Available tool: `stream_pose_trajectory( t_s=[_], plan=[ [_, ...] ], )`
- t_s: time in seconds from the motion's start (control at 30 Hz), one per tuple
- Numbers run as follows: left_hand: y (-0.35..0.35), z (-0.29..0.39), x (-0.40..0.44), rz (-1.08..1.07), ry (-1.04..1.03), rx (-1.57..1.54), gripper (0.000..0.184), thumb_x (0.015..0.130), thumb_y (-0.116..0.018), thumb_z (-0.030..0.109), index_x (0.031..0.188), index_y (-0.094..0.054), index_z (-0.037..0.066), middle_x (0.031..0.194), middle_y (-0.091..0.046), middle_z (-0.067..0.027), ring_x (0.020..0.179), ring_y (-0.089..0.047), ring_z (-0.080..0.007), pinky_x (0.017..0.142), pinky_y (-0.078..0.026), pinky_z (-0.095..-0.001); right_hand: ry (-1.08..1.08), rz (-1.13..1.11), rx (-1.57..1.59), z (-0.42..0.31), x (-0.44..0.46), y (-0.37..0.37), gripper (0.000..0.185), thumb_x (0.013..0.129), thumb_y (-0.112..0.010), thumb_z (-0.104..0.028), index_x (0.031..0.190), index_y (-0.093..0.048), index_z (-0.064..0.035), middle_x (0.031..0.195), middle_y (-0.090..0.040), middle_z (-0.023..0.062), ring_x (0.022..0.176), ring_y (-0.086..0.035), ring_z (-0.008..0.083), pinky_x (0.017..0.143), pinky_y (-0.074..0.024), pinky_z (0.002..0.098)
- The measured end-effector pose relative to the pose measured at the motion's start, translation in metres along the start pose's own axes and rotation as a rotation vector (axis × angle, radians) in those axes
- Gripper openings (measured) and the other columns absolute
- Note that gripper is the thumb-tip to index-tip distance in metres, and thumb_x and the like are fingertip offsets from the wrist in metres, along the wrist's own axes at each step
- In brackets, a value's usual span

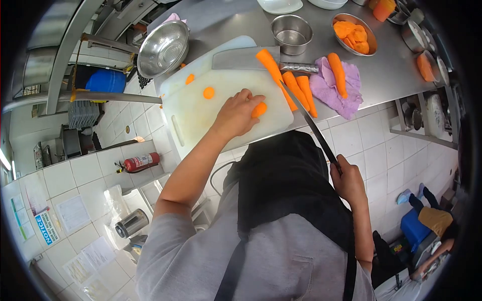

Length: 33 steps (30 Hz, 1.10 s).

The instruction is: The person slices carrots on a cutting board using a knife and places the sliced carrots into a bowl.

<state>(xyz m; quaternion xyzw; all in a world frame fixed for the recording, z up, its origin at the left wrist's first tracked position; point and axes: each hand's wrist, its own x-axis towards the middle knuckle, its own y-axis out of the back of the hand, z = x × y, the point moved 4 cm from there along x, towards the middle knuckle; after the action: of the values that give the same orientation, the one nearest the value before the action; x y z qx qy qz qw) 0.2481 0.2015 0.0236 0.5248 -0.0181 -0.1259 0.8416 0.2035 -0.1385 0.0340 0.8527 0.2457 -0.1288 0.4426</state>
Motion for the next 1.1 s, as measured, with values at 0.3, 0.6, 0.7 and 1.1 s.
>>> stream_pose_trajectory(
  t_s=[0.3,0.6,0.7,1.1],
  plan=[
    [-0.007,-0.011,0.024,-0.113,0.043,-0.022,0.042,0.069,-0.083,0.006,0.104,-0.061,0.007,0.101,-0.059,-0.0101,0.098,-0.06,-0.0334,0.086,-0.049,-0.0406,0.052,0.012,-0.01,0.035,-0.019,-0.005,0.016,0.093,-0.064,-0.011,0.09,-0.053,0.0009,0.067,-0.062,0.0235,0.062,-0.061,0.0447,0.055,-0.045,0.0475],
    [0.015,-0.05,0.027,0.1,0.231,-0.618,0.042,0.074,-0.08,-0.005,0.108,-0.058,0.007,0.084,-0.062,-0.0034,0.083,-0.061,-0.0157,0.073,-0.05,-0.0334,0.082,0.042,0.007,0.052,-0.024,-0.008,0.019,0.093,-0.063,-0.012,0.087,-0.05,-0.0003,0.064,-0.059,0.0228,0.06,-0.06,0.044,0.054,-0.043,0.0481],
    [0.039,-0.117,0.005,0.227,0.384,-0.727,0.045,0.075,-0.081,-0.003,0.113,-0.058,0.007,0.084,-0.064,-0.004,0.082,-0.062,-0.0136,0.072,-0.051,-0.0318,0.037,-0.032,0.029,0.056,-0.03,-0.009,0.018,0.094,-0.058,-0.018,0.102,-0.056,-0.0027,0.073,-0.063,0.0299,0.072,-0.061,0.052,0.064,-0.0465,0.0602],
    [0.027,-0.176,-0.009,-0.026,0.482,-0.047,0.041,0.07,-0.089,0.023,0.095,-0.061,0.005,0.083,-0.067,-0.0094,0.07,-0.064,-0.0214,0.065,-0.052,-0.0357,0.002,0.024,0.086,0.04,-0.033,-0.014,0.019,0.094,-0.059,-0.024,0.096,-0.054,-0.0058,0.075,-0.064,0.0243,0.076,-0.063,0.0483,0.066,-0.0478,0.0561]
  ],
)
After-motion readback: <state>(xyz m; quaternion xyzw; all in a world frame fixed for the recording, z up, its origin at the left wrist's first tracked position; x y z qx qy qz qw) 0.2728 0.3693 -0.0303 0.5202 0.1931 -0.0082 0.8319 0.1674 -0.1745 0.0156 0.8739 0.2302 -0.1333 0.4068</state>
